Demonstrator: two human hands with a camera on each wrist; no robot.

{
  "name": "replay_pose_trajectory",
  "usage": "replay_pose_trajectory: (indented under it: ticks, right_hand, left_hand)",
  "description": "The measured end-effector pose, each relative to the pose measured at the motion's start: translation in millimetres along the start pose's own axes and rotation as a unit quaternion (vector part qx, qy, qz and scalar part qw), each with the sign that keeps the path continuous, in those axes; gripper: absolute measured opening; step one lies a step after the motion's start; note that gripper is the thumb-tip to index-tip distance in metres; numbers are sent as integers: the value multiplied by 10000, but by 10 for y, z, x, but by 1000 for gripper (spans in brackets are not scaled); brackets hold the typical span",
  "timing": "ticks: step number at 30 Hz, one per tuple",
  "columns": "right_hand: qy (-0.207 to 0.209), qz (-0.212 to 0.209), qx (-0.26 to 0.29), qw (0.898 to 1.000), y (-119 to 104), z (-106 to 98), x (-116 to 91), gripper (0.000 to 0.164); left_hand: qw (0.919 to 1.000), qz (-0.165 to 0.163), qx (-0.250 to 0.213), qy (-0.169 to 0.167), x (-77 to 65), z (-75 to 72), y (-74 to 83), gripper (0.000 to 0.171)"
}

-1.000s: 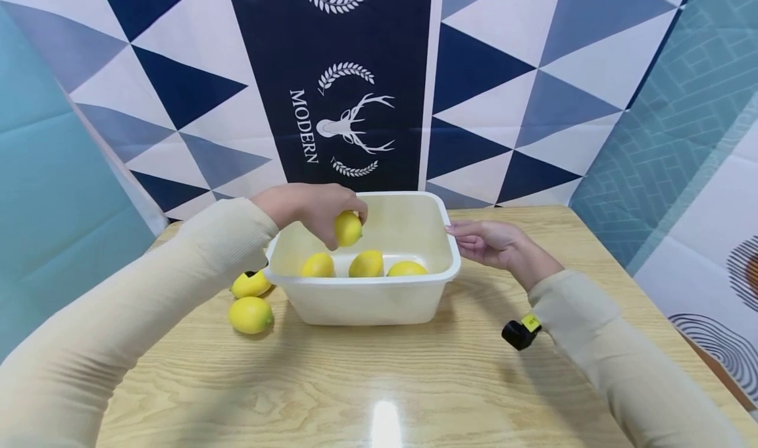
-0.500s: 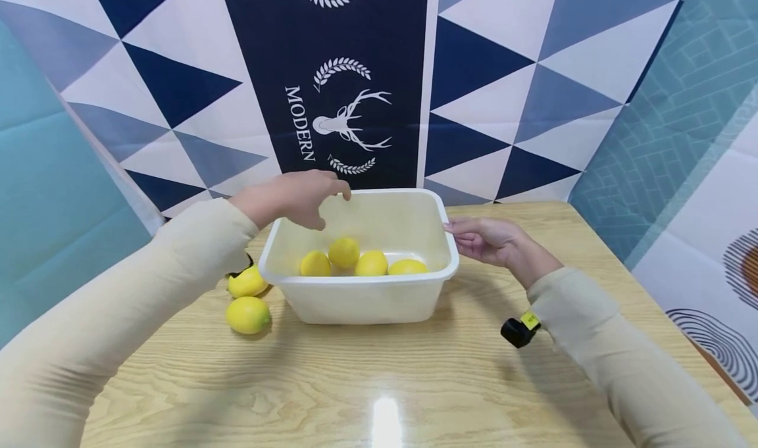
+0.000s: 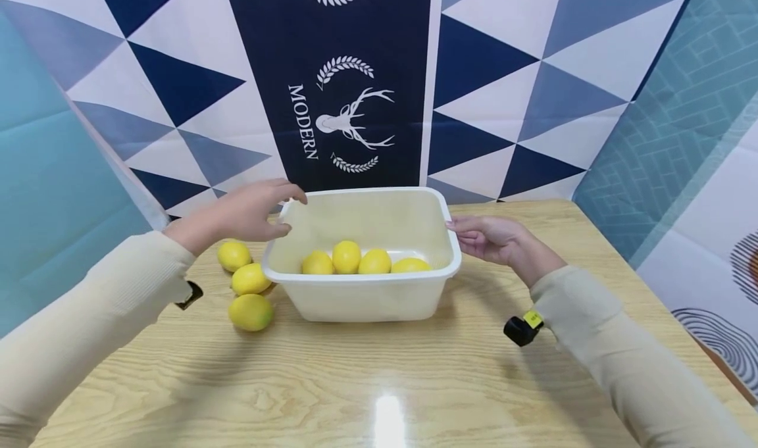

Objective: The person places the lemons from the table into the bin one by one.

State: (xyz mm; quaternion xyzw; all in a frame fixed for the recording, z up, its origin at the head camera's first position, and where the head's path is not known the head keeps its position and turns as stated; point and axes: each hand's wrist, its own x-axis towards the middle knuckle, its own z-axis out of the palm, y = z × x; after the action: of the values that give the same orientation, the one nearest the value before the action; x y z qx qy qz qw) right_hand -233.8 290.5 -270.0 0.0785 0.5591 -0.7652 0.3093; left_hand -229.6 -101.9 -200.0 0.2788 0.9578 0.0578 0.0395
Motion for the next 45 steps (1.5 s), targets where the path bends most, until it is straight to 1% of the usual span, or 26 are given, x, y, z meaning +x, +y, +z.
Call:
replay_pose_trajectory:
  ticks: [6,10,15,18,21,24,29,33,39,45]
  right_hand:
    - [-51,23,23,10000,4,-11,-17,13]
    - [-27,-8,18,10000,9,-7,-12,14]
    - [52,-16,31,10000,10,-1,-6,14]
    - [43,-5,68,10000,9,-2,-13,14]
    - [66,3,85,9999,7,-2,-19,14]
    - [117,17,92,9999,6,-3,-21,14]
    - [120,25,122,9999,8,-4,-21,13]
    - [140,13,72,9999,16,-3,-25,13]
    - [154,-2,53,9999,26,-5,-34,13]
    - [164,-8,58,9998,29,0,-38,12]
  left_hand:
    - [9980,-63,-254,571,-217,197,-203,47]
    - [9949,-181,-367,925,-363,329,-287,49]
    - [9893,-242,-316,1400,-511,503,-319,50]
    - [9831,-154,-178,1817,-576,607,-325,47]
    - [9781,-108,-25,2080,-634,690,-329,45]
    - [9764,-76,122,2153,-690,766,-327,45]
    - [9758,56,436,2141,-775,876,-329,45]
    - [9750,97,633,2126,-844,966,-347,44]
    - [9751,144,731,2091,-945,1054,-367,43]
    - [9754,179,1018,1946,-1060,1139,-349,45]
